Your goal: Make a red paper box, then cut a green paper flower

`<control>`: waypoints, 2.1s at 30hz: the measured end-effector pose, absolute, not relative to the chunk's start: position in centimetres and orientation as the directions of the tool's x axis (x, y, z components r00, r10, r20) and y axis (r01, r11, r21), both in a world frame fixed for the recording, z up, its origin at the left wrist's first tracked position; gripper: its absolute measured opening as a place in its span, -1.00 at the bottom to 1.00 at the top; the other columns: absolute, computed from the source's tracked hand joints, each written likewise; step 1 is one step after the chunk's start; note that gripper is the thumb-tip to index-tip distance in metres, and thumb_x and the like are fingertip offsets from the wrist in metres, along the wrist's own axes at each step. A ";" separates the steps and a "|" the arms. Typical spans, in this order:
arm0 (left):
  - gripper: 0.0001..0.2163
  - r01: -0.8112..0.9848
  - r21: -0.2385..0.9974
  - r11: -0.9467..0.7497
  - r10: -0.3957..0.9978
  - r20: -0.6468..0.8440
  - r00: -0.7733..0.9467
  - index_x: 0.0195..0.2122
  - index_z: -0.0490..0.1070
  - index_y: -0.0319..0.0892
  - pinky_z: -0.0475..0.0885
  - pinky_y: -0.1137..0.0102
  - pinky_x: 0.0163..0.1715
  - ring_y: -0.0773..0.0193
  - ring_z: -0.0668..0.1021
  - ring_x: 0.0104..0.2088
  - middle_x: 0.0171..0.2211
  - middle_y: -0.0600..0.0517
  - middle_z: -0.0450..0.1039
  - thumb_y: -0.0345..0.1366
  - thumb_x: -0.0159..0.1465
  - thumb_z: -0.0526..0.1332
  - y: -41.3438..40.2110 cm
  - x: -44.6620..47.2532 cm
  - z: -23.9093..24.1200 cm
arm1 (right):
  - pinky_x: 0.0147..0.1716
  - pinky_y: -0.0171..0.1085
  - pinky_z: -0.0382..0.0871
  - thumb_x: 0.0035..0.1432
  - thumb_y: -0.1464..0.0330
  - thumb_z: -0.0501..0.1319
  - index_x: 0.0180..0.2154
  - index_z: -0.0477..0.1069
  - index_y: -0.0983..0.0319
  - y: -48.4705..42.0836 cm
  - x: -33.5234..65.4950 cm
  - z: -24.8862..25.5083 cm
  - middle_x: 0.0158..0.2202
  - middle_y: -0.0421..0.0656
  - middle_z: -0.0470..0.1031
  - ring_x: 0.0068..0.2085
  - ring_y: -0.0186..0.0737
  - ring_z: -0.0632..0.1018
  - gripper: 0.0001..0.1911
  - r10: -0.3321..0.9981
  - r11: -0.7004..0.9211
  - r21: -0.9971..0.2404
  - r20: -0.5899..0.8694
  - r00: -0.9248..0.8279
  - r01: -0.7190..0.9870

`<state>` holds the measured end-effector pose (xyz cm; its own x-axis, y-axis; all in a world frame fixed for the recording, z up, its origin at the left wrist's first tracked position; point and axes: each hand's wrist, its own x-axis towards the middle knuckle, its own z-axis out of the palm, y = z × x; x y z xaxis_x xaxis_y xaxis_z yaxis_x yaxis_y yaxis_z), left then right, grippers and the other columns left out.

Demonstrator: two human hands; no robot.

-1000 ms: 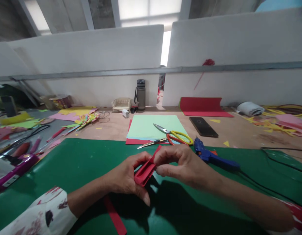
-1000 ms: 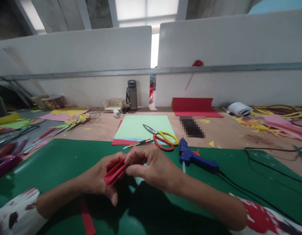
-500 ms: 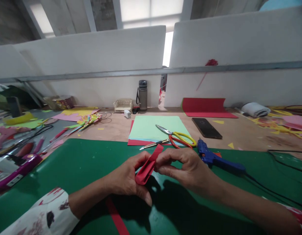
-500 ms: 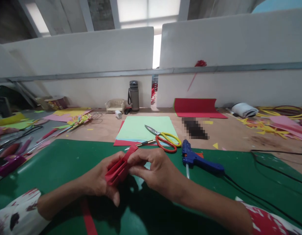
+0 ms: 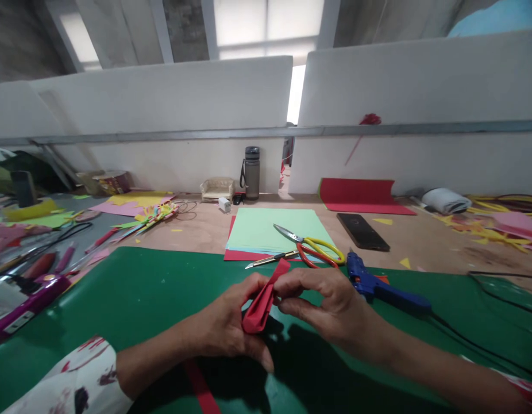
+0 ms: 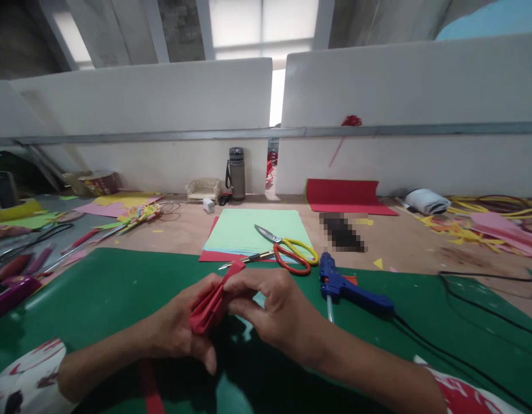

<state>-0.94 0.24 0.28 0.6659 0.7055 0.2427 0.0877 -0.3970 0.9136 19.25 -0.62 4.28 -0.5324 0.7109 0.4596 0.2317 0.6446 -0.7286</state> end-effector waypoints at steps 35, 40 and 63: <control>-0.46 0.150 0.922 -0.356 0.699 0.156 0.698 -0.23 0.35 -0.21 0.26 0.43 -0.32 0.30 0.33 -0.33 -0.36 0.11 0.32 -0.15 -0.21 0.49 0.6 -0.6 1.6 | -0.47 -0.37 0.26 -0.04 0.47 0.27 -0.43 0.38 0.26 0.3 20.0 5.6 -0.54 -0.29 0.39 -0.49 -0.39 0.38 -0.91 0.806 0.163 -0.964 0.007 -0.592 0.211; -0.42 0.175 0.899 -0.402 0.736 0.204 0.645 -0.13 0.32 -0.19 0.30 0.34 -0.21 0.22 0.37 -0.23 -0.24 0.05 0.35 -0.19 -0.17 0.48 0.3 -0.2 1.8 | -0.41 -0.33 0.31 -0.04 0.45 0.27 -0.41 0.34 0.25 -0.4 19.5 5.8 -0.50 -0.26 0.41 -0.44 -0.35 0.43 -0.89 0.830 0.135 -0.976 0.017 -0.558 0.172; -0.39 0.072 0.905 -0.420 0.696 0.269 0.666 0.01 0.31 -0.11 0.20 0.19 0.09 0.08 0.37 0.05 0.04 -0.03 0.32 -0.34 -0.08 0.46 0.6 -1.1 1.6 | -0.45 -0.34 0.24 0.06 0.48 0.15 -0.42 0.37 0.24 -0.4 19.6 5.4 -0.48 -0.25 0.41 -0.45 -0.34 0.39 -0.94 0.851 0.417 -0.788 0.162 -0.500 0.453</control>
